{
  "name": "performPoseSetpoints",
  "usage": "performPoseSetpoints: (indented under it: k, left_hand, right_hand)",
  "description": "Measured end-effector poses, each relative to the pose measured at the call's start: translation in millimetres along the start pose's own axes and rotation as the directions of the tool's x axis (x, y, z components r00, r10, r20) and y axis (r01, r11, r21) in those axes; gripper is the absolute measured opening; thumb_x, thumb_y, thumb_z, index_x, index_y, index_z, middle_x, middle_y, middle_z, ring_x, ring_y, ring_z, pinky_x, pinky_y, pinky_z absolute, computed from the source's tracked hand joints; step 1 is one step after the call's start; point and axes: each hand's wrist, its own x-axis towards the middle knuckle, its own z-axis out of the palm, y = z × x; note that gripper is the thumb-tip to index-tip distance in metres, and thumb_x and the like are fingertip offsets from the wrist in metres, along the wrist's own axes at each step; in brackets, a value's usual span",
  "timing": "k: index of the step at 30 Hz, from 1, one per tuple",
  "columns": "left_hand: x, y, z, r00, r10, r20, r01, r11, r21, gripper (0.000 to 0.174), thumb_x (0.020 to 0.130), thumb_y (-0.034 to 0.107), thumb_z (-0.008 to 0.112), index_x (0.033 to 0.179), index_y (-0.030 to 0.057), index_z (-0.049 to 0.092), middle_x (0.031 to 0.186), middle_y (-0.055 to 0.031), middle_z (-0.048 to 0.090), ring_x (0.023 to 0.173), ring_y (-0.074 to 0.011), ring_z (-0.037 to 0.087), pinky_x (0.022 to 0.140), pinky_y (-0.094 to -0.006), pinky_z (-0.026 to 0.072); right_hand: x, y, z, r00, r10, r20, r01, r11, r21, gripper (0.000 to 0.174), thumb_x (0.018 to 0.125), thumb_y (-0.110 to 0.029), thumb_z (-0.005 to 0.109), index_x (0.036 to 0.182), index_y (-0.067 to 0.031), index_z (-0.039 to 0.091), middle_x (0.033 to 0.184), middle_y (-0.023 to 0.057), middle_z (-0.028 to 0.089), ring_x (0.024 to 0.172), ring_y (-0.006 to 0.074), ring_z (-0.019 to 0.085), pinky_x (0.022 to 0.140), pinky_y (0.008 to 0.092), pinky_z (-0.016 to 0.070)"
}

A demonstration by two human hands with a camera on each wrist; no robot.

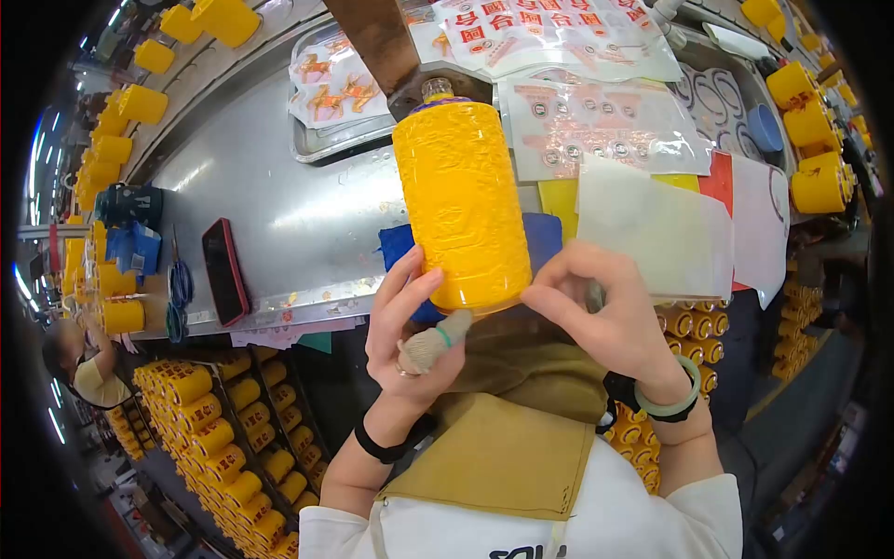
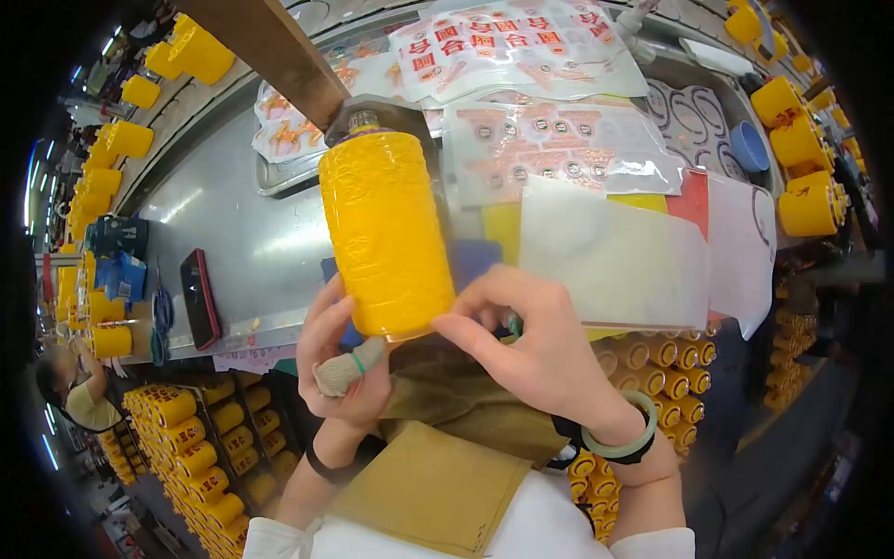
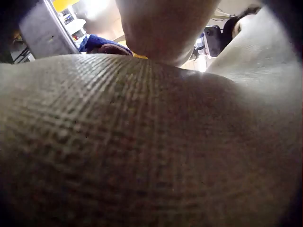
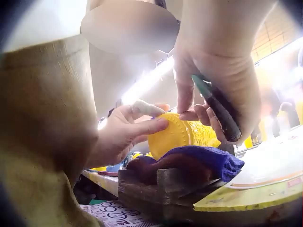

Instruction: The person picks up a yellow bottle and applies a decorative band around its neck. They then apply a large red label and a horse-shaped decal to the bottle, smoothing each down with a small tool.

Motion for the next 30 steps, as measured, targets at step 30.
performPoseSetpoints:
  k: [30]
  left_hand:
    - [-0.1, -0.2, -14.1, 0.944, 0.233, 0.235, -0.301, 0.900, 0.316, 0.046, 0.085, -0.006, 0.079, 0.127, -0.0089, 0.061, 0.138, -0.0214, 0.058, 0.120, -0.0375, 0.063, 0.100, -0.0448, 0.0552]
  right_hand:
    - [-0.8, 17.6, 20.0, 0.998, 0.051, -0.045, -0.034, 0.950, 0.311, 0.023, 0.092, -0.014, 0.079, 0.099, -0.0032, 0.060, 0.084, 0.0008, 0.061, 0.074, 0.0080, 0.053, 0.067, 0.0256, 0.0426]
